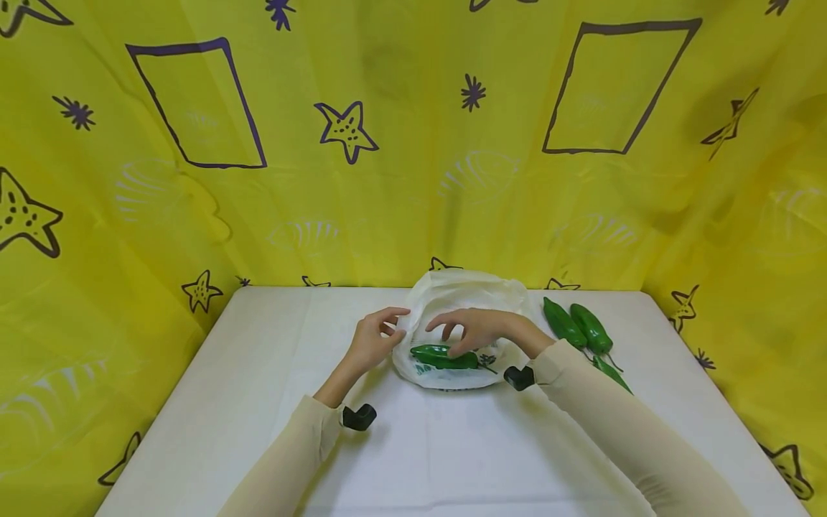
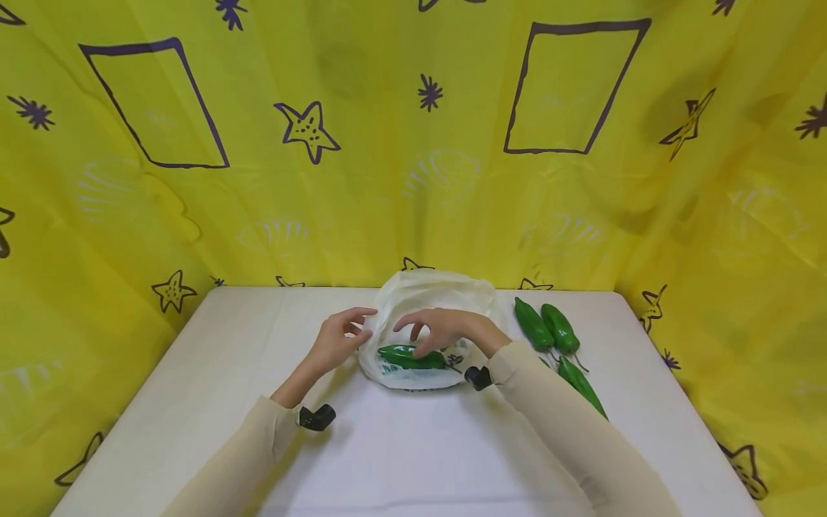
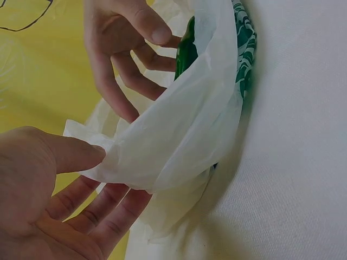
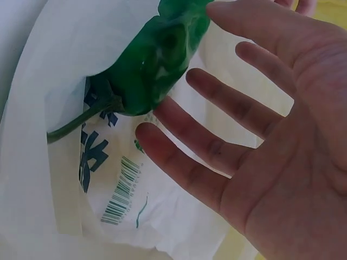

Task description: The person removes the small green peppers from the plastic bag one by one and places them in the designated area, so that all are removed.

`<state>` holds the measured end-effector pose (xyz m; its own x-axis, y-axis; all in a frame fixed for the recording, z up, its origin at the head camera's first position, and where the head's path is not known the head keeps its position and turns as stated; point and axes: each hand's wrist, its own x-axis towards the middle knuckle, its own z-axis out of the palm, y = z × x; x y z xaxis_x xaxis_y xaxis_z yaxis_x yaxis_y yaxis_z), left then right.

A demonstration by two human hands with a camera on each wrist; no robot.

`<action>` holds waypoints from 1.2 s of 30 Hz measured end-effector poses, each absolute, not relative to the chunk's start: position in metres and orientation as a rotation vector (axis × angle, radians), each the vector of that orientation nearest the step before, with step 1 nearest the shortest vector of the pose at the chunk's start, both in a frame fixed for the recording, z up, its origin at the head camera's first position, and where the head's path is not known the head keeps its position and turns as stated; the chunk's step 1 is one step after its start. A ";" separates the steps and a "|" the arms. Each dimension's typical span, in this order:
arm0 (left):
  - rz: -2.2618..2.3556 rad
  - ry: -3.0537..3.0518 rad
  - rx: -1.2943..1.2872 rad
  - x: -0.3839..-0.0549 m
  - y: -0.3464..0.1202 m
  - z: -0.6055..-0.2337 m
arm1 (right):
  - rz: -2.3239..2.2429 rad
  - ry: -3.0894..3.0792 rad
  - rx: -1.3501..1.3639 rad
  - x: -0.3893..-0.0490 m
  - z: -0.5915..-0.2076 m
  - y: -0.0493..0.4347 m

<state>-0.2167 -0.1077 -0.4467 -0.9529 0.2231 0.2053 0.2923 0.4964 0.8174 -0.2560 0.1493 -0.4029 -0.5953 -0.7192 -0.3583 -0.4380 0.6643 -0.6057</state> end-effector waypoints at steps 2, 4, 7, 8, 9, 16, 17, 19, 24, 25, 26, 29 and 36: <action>-1.473 -2.659 -0.450 -0.217 -0.107 -0.447 | -0.621 2.272 -0.892 -0.257 -0.405 0.147; -1.469 -2.659 -0.451 -0.217 -0.107 -0.447 | -0.613 2.264 -0.886 -0.257 -0.407 0.146; -1.472 -2.660 -0.445 -0.217 -0.107 -0.447 | -0.605 2.251 -0.893 -0.256 -0.409 0.144; -1.471 -2.661 -0.445 -0.217 -0.108 -0.447 | -0.597 2.252 -0.893 -0.256 -0.409 0.143; -1.468 -2.660 -0.450 -0.217 -0.108 -0.447 | -0.588 2.254 -0.893 -0.256 -0.409 0.143; -1.485 -2.644 -0.453 -0.216 -0.107 -0.445 | -0.581 2.247 -0.927 -0.255 -0.409 0.143; -1.489 -2.646 -0.448 -0.216 -0.107 -0.445 | -0.585 2.244 -0.934 -0.256 -0.409 0.143; -1.489 -2.648 -0.443 -0.216 -0.107 -0.445 | -0.587 2.242 -0.938 -0.256 -0.410 0.144; -1.474 -2.656 -0.448 -0.216 -0.107 -0.445 | -0.594 2.244 -0.918 -0.257 -0.412 0.143; -1.475 -2.657 -0.448 -0.216 -0.107 -0.445 | -0.597 2.244 -0.913 -0.257 -0.412 0.143; -1.476 -2.656 -0.446 -0.216 -0.107 -0.445 | -0.603 2.241 -0.913 -0.257 -0.413 0.143; -1.484 -2.648 -0.442 -0.216 -0.107 -0.445 | -0.609 2.244 -0.896 -0.256 -0.412 0.143; -1.479 -2.637 -0.453 -0.216 -0.107 -0.446 | -0.601 2.263 -0.857 -0.254 -0.412 0.144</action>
